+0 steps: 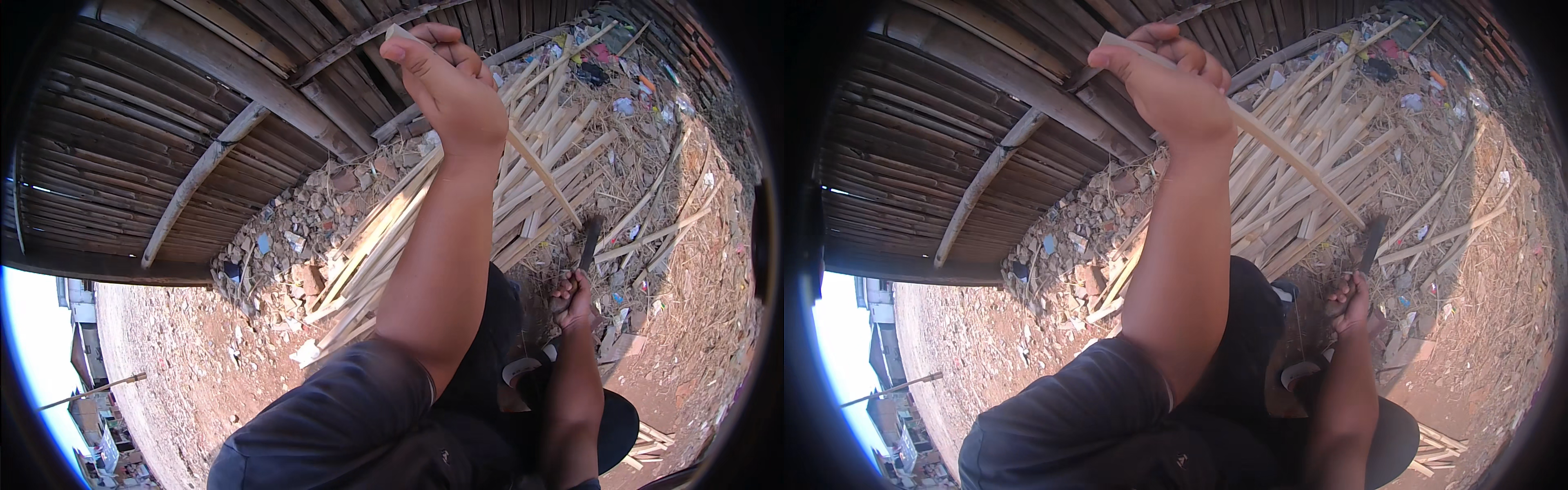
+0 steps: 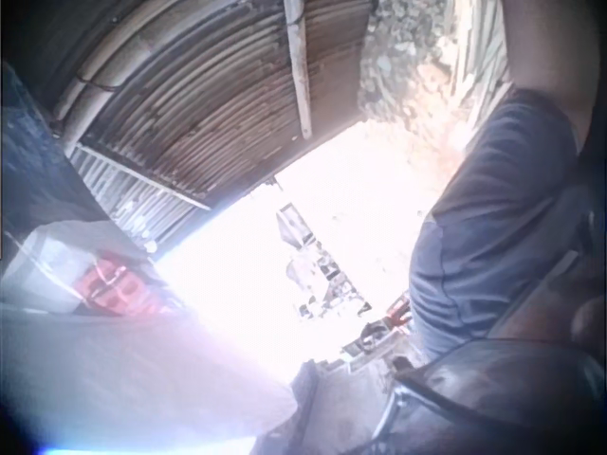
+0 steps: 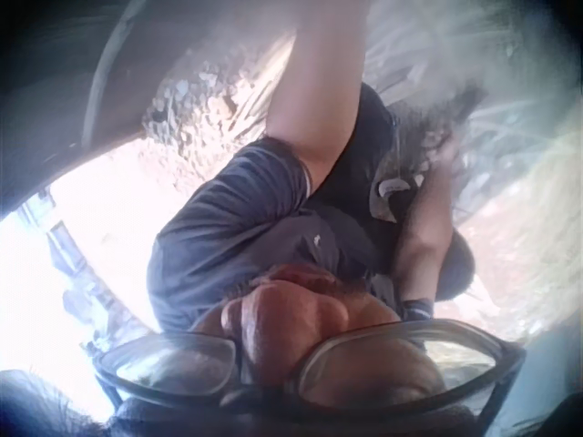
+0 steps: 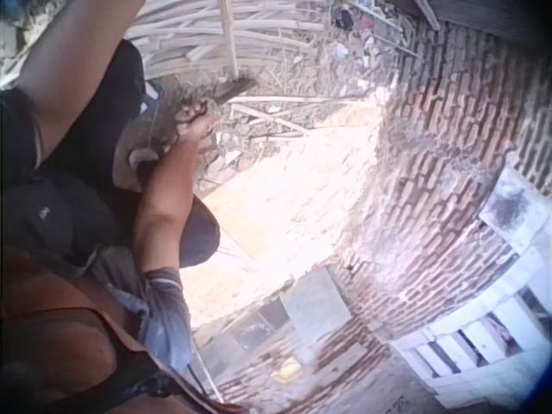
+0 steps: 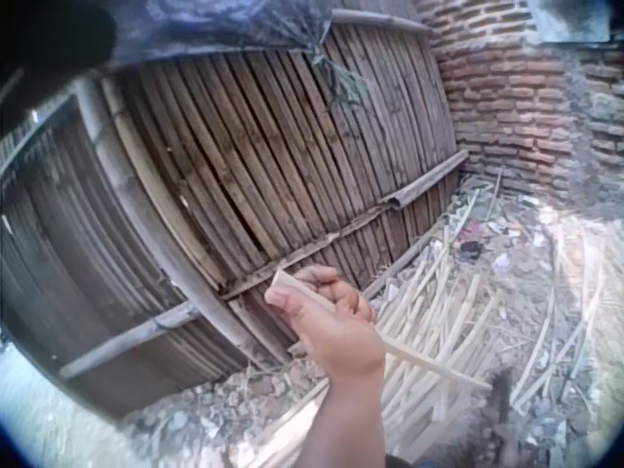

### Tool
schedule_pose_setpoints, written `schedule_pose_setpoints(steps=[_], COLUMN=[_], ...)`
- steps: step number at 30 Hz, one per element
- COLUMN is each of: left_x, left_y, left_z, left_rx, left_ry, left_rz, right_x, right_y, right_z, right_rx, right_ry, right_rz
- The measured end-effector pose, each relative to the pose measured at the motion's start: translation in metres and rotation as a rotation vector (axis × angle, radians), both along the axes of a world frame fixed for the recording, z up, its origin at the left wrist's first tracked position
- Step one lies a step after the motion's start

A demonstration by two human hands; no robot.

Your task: The person uses a knife to shave and smooth long strips of bamboo, holding them by hand and sliding the blade along the surface.

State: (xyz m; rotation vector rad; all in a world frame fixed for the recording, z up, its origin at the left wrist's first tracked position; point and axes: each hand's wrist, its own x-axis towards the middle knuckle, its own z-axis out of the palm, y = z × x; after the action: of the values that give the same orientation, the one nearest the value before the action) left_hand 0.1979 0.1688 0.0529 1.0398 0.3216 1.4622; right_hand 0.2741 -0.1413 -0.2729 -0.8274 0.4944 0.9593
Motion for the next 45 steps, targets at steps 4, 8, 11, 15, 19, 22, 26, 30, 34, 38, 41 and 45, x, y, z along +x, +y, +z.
schedule_pose_setpoints(steps=[4, 8, 11, 15, 19, 22, 26, 30, 34, 38, 41, 45], left_x=[-0.002, -0.021, -0.047, -0.088, -0.132, -0.155, -0.186, -0.213, -0.253, -0.324, -0.378, -0.396], left_y=[-0.007, -0.026, -0.047, -0.064, -0.072, -0.083, -0.090, -0.103, -0.105, -0.109, -0.131, -0.160], left_z=[0.005, 0.035, 0.068, 0.088, 0.082, 0.080, 0.082, 0.071, 0.027, -0.051, -0.103, -0.048], left_rx=[0.013, 0.067, 0.087, 0.047, -0.047, -0.090, -0.143, -0.093, -0.042, -0.227, -0.140, 0.961], left_ry=[-0.025, -0.132, -0.339, -0.546, -0.575, -0.557, -0.597, -0.557, -0.219, 0.470, 0.949, 1.316], left_rz=[0.002, -0.007, 0.000, -0.076, -0.078, -0.100, -0.151, -0.232, -0.093, 0.154, 0.562, 0.443], right_x=[0.014, 0.037, 0.042, 0.035, 0.016, -0.010, -0.028, -0.043, -0.048, -0.058, -0.060, -0.067], right_y=[0.017, 0.029, 0.035, 0.019, 0.002, -0.010, -0.031, -0.049, -0.060, -0.068, -0.081, -0.079], right_z=[0.015, 0.069, 0.130, 0.195, 0.238, 0.268, 0.275, 0.276, 0.268, 0.271, 0.266, 0.259], right_rx=[-0.030, -0.010, 0.017, 0.029, 0.082, 0.021, 0.033, 0.005, 0.045, -0.047, -0.190, -0.268], right_ry=[-0.156, -0.300, -0.385, -0.507, -0.594, -0.609, -0.648, -0.644, -0.671, -0.742, -0.862, -0.989], right_rz=[-0.145, -0.214, -0.214, -0.090, -0.041, -0.036, -0.040, -0.101, -0.149, -0.159, -0.121, -0.002])
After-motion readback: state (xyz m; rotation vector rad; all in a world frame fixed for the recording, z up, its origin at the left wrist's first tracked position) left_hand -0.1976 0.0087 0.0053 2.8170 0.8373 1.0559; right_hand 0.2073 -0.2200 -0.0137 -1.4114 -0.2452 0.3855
